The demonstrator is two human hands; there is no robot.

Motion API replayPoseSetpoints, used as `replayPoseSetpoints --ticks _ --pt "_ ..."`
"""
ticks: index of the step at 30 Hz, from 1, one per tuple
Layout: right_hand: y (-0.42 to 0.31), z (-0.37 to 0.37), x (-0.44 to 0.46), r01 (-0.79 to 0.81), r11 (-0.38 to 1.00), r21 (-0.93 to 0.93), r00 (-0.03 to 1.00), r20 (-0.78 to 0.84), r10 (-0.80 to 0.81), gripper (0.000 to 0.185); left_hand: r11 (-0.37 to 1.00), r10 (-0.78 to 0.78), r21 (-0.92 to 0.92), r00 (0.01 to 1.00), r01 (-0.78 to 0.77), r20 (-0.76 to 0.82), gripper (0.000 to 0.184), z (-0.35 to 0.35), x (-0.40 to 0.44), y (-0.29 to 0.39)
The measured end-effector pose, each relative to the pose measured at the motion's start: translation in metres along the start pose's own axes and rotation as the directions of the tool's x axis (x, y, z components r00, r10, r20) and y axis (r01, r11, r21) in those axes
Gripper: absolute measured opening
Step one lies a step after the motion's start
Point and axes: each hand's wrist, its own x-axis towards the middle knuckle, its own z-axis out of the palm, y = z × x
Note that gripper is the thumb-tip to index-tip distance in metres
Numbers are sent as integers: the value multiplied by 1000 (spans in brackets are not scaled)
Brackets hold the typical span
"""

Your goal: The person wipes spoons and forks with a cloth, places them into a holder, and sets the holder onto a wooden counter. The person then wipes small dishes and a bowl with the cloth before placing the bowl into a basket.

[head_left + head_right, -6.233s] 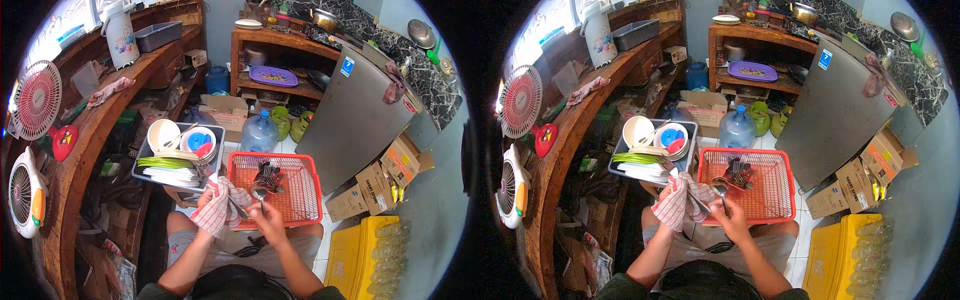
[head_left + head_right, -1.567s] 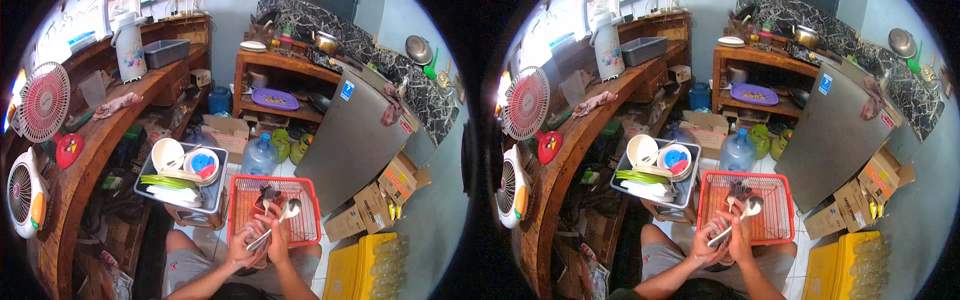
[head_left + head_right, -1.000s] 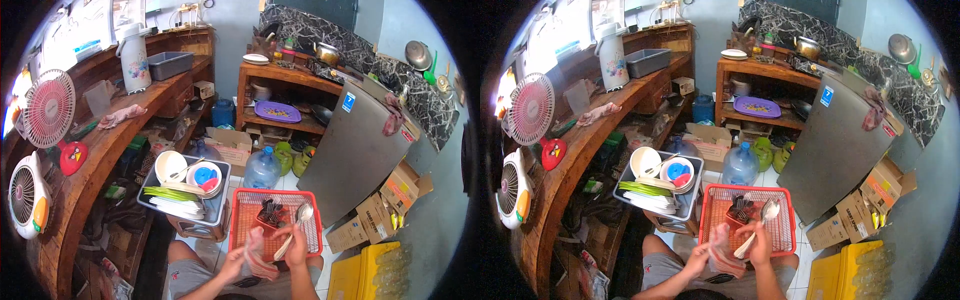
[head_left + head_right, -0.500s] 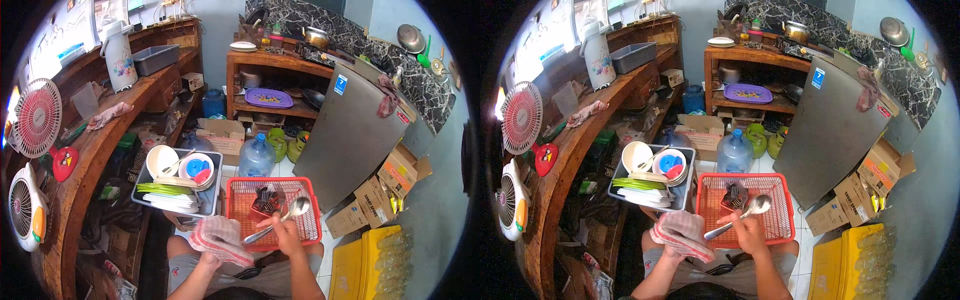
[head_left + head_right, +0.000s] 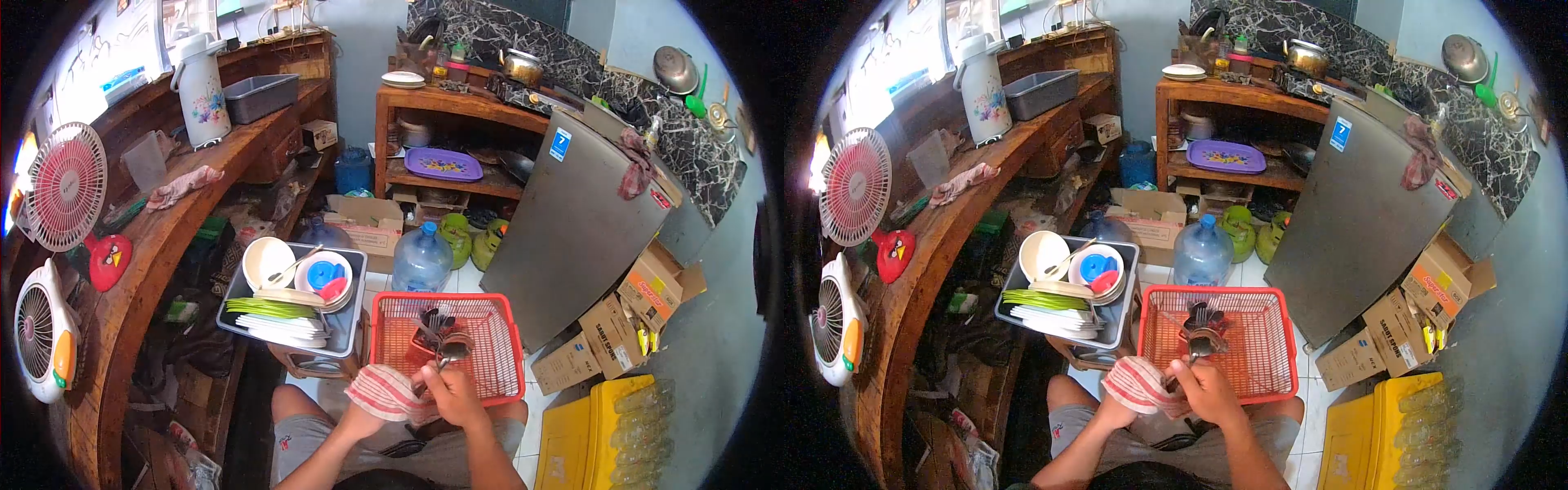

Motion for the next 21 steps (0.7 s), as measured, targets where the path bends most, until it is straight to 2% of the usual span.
replayPoseSetpoints --ticks 1,2,3,5,7,8,9,10,11,12,13,14,18,20,21 --pt "-1 1 -1 -65 998 5 998 7 65 35 990 76 116 997 -78 18 19 0 2 1" --pt "1 1 -1 -65 998 5 998 7 65 35 962 146 228 988 -152 45 21 0 2 2" --pt "4 2 0 -11 999 -39 1000 11 11 37 961 146 229 988 -152 44 21 1 2 4" --pt "4 4 2 49 995 -84 999 18 -48 38 964 -7 262 979 -49 206 31 1 5 9" --pt "1 6 1 -41 999 -32 999 -15 41 36 958 -28 286 982 -27 186 32 4 1 16" --pt "3 7 1 -37 999 -34 999 -12 36 36 951 -49 309 985 -6 168 34 5 -1 17" --pt "6 8 2 -16 998 65 999 -31 18 34 951 -45 310 986 -8 163 34 10 -3 7" --pt "7 8 3 7 987 163 999 -52 1 31 998 -44 58 996 39 78 32 16 -5 -7" --pt "3 9 5 13 987 162 999 -50 -5 31 978 -63 -201 998 62 -3 30 21 -6 -20" --pt "-3 11 7 93 986 142 990 -120 -76 28 978 -59 -198 998 57 -6 30 21 -7 -15" --pt "-6 12 8 170 978 117 971 -188 -146 25 983 -77 -173 994 63 -75 25 23 -8 -7" --pt "-4 10 7 175 978 117 971 -185 -152 25 986 -92 -148 985 70 -145 22 23 -9 -2" --pt "6 10 -2 57 996 72 985 -169 -44 19 996 -63 -77 982 50 -180 23 24 -10 -1" --pt "6 12 3 32 999 37 986 -164 -25 18 986 139 112 979 -123 -151 24 25 -6 1" --pt "8 16 3 78 997 25 980 -188 -72 17 972 169 183 980 -148 -106 23 21 -5 7"
